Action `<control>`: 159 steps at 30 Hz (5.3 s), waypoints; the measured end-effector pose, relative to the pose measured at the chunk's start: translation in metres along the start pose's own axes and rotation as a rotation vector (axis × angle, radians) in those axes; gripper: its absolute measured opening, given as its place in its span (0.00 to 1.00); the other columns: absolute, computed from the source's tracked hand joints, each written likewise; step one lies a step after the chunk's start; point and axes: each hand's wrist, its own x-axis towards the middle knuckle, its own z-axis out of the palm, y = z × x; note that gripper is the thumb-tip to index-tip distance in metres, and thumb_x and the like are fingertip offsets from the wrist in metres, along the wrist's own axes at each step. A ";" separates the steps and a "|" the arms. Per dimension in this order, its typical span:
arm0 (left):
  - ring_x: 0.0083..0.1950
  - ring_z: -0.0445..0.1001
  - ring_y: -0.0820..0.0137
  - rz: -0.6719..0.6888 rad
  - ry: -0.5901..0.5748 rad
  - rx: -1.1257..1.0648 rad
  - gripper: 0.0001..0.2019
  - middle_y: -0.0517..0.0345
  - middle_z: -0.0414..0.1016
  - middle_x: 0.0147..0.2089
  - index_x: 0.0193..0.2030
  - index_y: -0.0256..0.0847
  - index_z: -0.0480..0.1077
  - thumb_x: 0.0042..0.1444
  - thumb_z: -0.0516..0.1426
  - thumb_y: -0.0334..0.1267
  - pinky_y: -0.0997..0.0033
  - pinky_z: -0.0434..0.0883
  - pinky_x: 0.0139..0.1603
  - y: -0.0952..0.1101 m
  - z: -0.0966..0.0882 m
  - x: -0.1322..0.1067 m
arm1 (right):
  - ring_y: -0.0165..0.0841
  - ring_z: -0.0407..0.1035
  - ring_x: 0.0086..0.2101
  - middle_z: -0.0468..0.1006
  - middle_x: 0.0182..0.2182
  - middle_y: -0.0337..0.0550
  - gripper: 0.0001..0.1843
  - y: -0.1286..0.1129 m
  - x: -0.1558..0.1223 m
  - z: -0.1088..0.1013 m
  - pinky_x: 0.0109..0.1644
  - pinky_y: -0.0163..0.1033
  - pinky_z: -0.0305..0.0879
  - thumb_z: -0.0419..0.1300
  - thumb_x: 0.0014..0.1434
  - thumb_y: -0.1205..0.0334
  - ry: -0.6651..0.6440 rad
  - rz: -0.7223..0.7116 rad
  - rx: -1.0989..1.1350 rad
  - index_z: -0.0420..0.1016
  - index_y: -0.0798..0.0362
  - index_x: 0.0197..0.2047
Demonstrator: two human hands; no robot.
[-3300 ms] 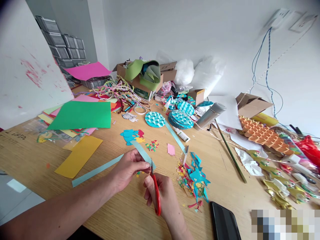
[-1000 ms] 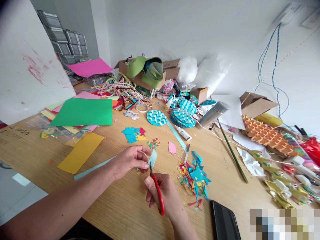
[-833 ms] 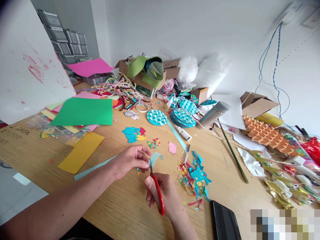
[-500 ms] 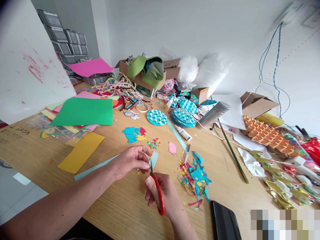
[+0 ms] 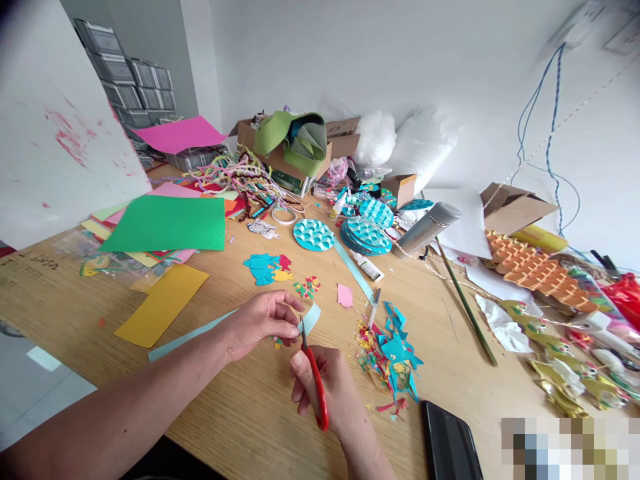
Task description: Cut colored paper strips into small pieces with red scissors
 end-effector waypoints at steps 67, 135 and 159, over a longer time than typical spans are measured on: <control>0.26 0.69 0.74 0.014 0.027 -0.017 0.20 0.61 0.72 0.25 0.38 0.35 0.66 0.35 0.64 0.29 0.72 0.66 0.29 -0.001 0.000 0.002 | 0.26 0.66 0.13 0.72 0.16 0.40 0.31 0.001 0.001 -0.001 0.15 0.28 0.53 0.55 0.51 0.32 -0.003 0.001 0.008 0.63 0.55 0.24; 0.24 0.70 0.75 0.033 0.051 0.084 0.18 0.63 0.73 0.26 0.40 0.38 0.66 0.39 0.63 0.32 0.72 0.67 0.30 -0.009 -0.008 0.008 | 0.24 0.61 0.10 0.69 0.12 0.38 0.30 -0.003 0.000 0.000 0.13 0.26 0.46 0.57 0.50 0.34 0.057 0.070 -0.087 0.65 0.55 0.23; 0.27 0.73 0.72 0.108 0.216 0.367 0.15 0.61 0.73 0.27 0.41 0.37 0.67 0.44 0.60 0.29 0.73 0.68 0.30 0.000 -0.023 0.013 | 0.27 0.64 0.14 0.71 0.14 0.40 0.24 -0.021 0.001 -0.004 0.17 0.30 0.57 0.63 0.49 0.42 0.674 -0.100 0.032 0.72 0.57 0.22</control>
